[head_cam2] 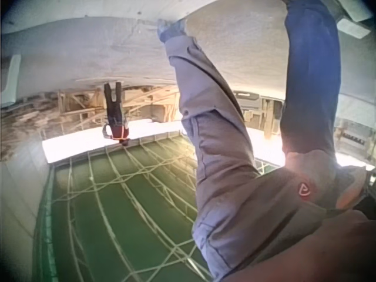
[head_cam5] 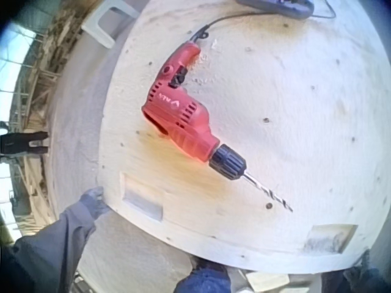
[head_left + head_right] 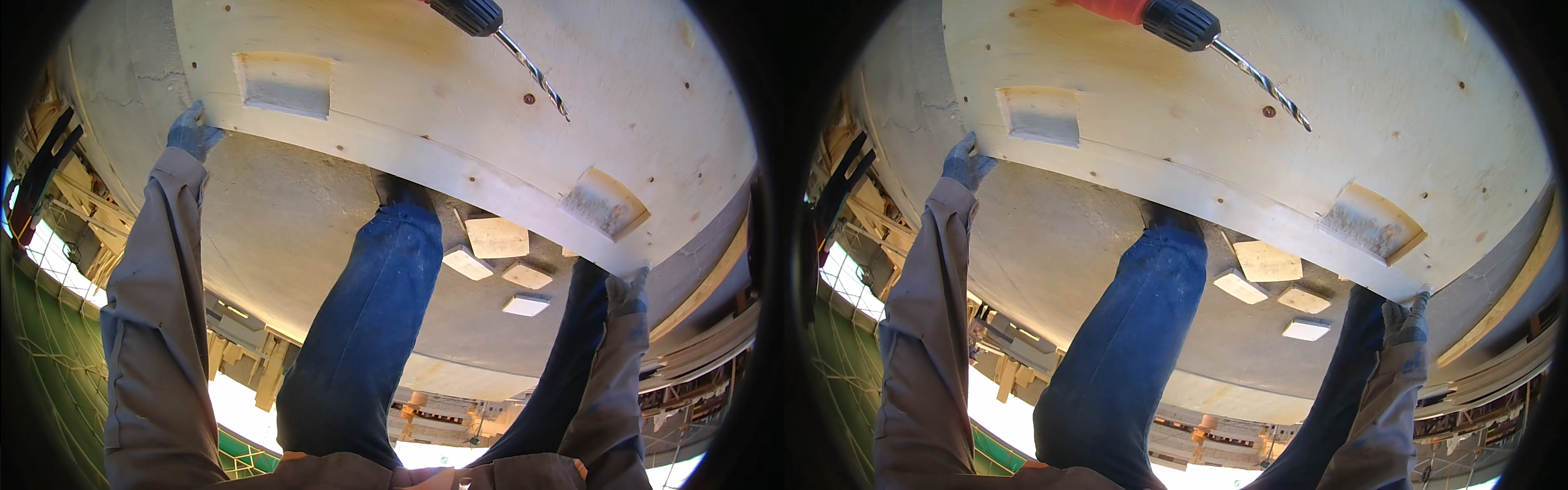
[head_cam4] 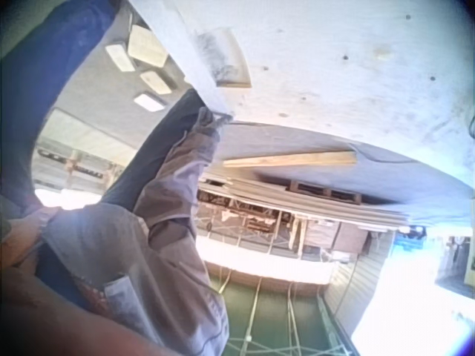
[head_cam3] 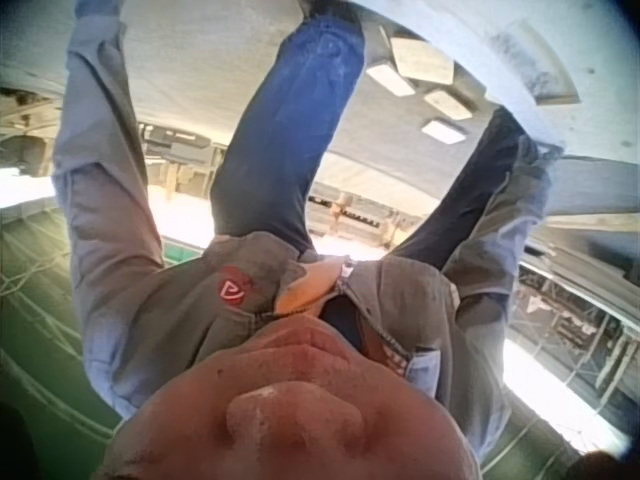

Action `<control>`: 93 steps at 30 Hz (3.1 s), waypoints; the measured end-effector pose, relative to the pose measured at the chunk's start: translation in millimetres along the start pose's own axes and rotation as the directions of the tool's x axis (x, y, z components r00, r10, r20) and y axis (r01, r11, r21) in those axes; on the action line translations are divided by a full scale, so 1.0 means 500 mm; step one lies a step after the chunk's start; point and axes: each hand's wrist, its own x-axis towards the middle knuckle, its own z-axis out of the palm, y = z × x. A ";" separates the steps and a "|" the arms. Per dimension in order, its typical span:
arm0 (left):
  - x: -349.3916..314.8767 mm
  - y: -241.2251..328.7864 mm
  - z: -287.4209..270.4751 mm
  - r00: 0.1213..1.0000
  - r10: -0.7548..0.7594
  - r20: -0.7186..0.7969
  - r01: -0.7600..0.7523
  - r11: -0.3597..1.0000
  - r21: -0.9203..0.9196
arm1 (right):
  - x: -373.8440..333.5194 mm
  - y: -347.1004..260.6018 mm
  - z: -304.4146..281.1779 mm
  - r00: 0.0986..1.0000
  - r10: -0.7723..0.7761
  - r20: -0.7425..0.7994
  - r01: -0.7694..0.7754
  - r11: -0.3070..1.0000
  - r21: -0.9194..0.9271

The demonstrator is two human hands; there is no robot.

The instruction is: The person uses a jigsaw to cut a rectangular hole in a large wooden board. After completing the cut, they remove the cutout piece and flip the board over to inspect the underside.

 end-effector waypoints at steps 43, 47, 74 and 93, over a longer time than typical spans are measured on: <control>0.150 -0.009 -0.132 0.991 -0.103 -0.088 0.091 0.988 -0.126 | 0.003 -0.019 0.012 0.989 0.108 -0.105 -0.094 0.987 0.129; 0.145 -0.008 -0.122 0.989 -0.085 -0.124 0.077 0.995 -0.068 | 0.005 -0.014 0.009 0.993 0.083 -0.085 -0.070 0.987 0.147; -0.460 -0.268 -0.066 0.979 0.070 0.193 -0.194 0.626 0.756 | -0.263 -0.123 -0.069 0.980 -0.064 0.188 0.121 0.942 -0.312; -1.040 -0.126 0.262 0.862 -0.017 0.507 -0.447 0.446 0.775 | -0.492 -0.177 -0.707 0.981 -0.006 0.195 0.060 0.960 -0.273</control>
